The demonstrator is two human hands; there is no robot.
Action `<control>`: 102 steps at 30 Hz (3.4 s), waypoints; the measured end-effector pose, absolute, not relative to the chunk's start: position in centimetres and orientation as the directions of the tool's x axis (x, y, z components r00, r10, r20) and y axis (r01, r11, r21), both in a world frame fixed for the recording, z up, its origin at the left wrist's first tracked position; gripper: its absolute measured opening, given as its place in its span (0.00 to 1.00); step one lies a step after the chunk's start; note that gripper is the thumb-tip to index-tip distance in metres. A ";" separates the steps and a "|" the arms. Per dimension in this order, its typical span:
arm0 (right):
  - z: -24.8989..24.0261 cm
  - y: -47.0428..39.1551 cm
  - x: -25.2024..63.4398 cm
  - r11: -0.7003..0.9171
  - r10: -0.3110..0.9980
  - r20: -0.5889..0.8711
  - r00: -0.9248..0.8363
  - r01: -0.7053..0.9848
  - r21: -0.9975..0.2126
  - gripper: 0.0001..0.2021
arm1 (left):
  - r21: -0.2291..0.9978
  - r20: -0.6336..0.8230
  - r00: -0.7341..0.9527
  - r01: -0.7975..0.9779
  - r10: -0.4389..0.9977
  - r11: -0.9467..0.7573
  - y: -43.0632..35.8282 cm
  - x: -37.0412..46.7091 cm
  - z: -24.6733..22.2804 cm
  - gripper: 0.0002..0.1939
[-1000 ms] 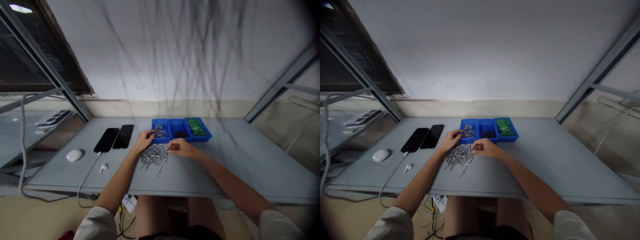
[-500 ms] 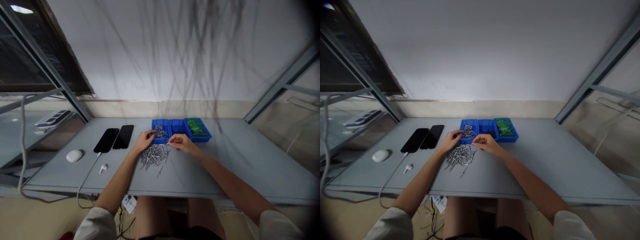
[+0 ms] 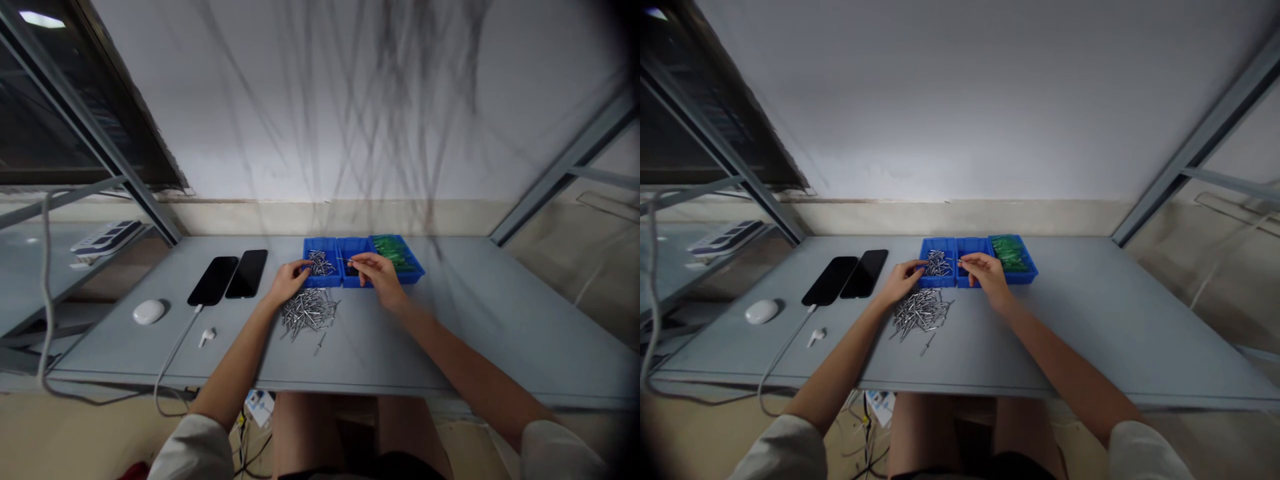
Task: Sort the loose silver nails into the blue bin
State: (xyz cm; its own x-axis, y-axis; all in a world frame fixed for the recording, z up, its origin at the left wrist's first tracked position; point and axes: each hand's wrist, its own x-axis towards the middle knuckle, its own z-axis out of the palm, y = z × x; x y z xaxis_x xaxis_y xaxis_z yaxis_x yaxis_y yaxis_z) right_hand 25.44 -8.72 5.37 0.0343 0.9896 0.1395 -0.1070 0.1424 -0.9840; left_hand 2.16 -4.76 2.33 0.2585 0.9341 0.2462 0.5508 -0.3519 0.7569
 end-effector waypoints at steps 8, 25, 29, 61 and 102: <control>5.3 -8.7 25.6 0.165 0.986 0.164 0.039 -0.016 -0.986 0.15 | 0.750 0.245 0.259 0.559 0.934 -0.352 -4.8 2.1 2.4 0.18; 3.5 -8.3 25.5 0.144 0.955 0.114 -0.272 0.094 -0.985 0.20 | 0.752 0.242 0.277 0.552 0.930 -0.360 -4.7 2.1 2.2 0.18; 3.5 -8.3 25.5 0.145 0.953 0.108 -0.284 0.110 -0.983 0.19 | 0.750 0.245 0.283 0.551 0.927 -0.366 -4.7 2.0 2.1 0.18; 2.9 -9.2 25.6 0.590 0.773 0.061 -0.632 0.680 -0.436 0.09 | 0.338 0.266 -0.450 0.872 0.852 0.355 -3.5 -4.1 2.0 0.33; 4.4 -8.7 24.5 -0.192 0.968 -0.105 -0.230 -0.398 -0.897 0.13 | 0.367 0.259 -0.477 0.853 0.840 0.371 -3.9 -4.3 3.0 0.39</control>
State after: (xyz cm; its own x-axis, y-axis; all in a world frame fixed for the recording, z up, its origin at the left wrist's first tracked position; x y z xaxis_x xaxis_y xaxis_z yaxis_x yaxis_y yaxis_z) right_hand 24.45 -8.70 4.45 -0.2298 0.9675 -0.1055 -0.3977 -0.1923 -0.8972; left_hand -4.26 -3.94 3.01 -0.4769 0.8399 0.2591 0.8531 0.3712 0.3667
